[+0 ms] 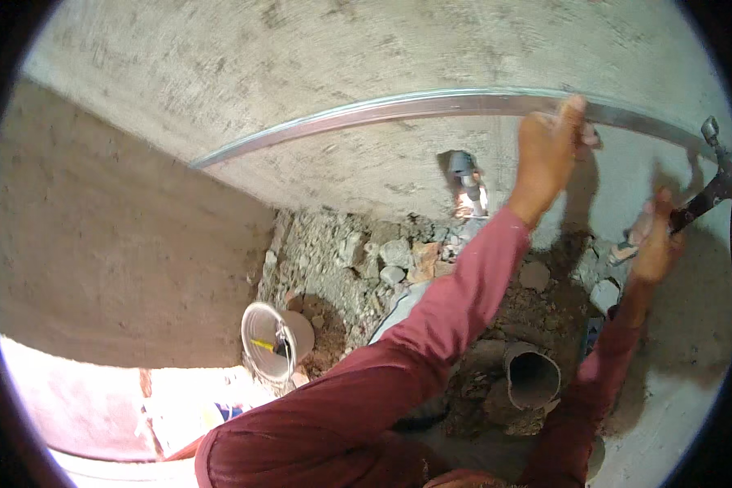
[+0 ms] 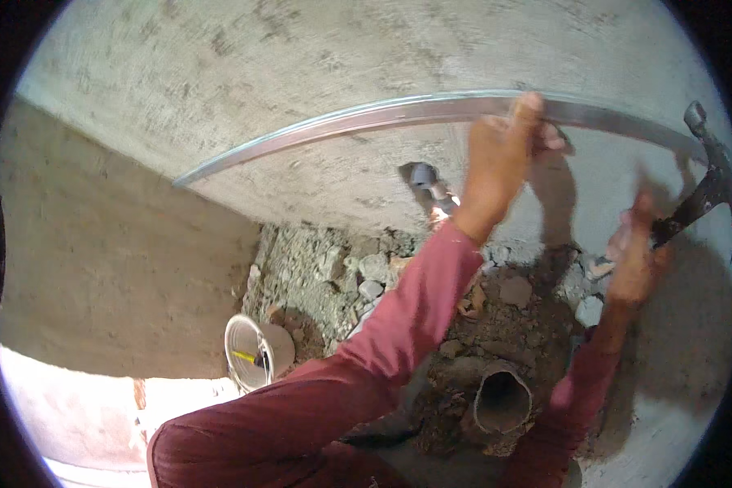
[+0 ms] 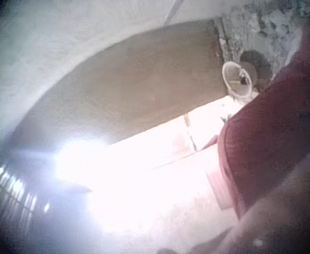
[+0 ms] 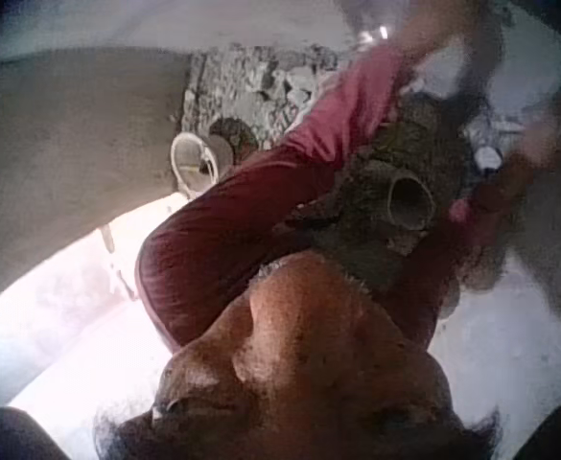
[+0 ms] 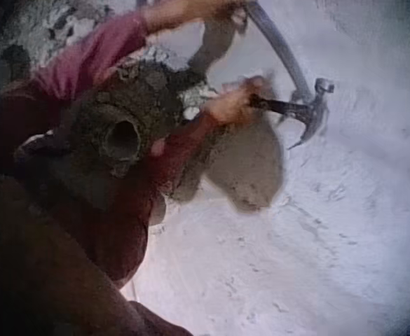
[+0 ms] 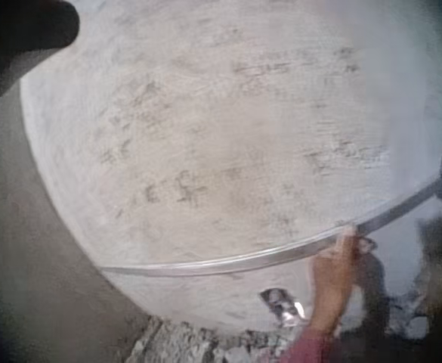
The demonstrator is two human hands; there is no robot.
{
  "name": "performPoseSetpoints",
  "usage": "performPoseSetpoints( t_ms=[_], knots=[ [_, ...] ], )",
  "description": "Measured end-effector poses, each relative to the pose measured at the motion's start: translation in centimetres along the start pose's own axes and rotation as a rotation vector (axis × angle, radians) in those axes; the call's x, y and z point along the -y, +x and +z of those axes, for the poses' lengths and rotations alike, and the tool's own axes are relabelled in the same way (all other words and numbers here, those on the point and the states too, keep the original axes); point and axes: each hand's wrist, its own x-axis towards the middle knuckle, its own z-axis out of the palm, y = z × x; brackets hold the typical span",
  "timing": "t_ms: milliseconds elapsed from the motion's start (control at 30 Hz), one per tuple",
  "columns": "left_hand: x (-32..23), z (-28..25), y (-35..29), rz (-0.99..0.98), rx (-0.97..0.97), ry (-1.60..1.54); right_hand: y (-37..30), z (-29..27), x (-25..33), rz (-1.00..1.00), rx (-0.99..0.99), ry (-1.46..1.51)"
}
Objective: The person positions a flexible metal track against a wall, secures it by driving nails with a hammer, and checks the alignment with a level.
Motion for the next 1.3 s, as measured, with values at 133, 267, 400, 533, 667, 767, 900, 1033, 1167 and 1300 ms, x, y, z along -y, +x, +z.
performPoseSetpoints(
  t_ms=[133,267,400,533,667,767,900,1033,1167,1300],
  knots=[
    [1.1,-0.3,0.7,0.073,-0.101,0.018,0.5,5.0,1.7,-0.098,0.045,-0.095],
    [3.6,1.7,1.1,0.394,-0.115,0.281,1.8,8.2,2.6,-0.323,-0.006,-0.134],
    [6.5,-1.3,-0.8,0.179,-0.038,0.350,0.8,12.5,0.2,-0.295,-0.017,0.016],
    [-10.0,-13.2,-4.1,0.035,0.479,0.529,-0.2,12.8,2.1,-0.322,-0.153,0.026],
    [-13.5,-27.5,-4.4,0.928,-0.334,0.629,-1.2,13.8,2.5,-0.454,-0.224,-0.133],
    [-15.6,-35.7,-5.4,0.444,-0.927,0.116,-1.7,13.7,2.9,-0.411,-0.238,-0.279],
    [-14.8,-42.5,-2.3,0.377,-1.195,-0.014,-0.9,13.8,2.2,-0.469,-0.282,-0.270],
    [-12.8,-43.9,1.7,0.199,-1.237,0.249,-1.5,12.7,2.6,-0.480,-0.251,-0.271],
    [-11.0,-44.6,1.0,0.297,-1.207,0.060,-3.8,9.5,3.6,-0.456,-0.249,-0.419],
    [-10.9,-44.6,0.6,0.360,-1.177,0.025,-4.6,6.3,4.0,-0.442,-0.271,-0.617]
  ],
)
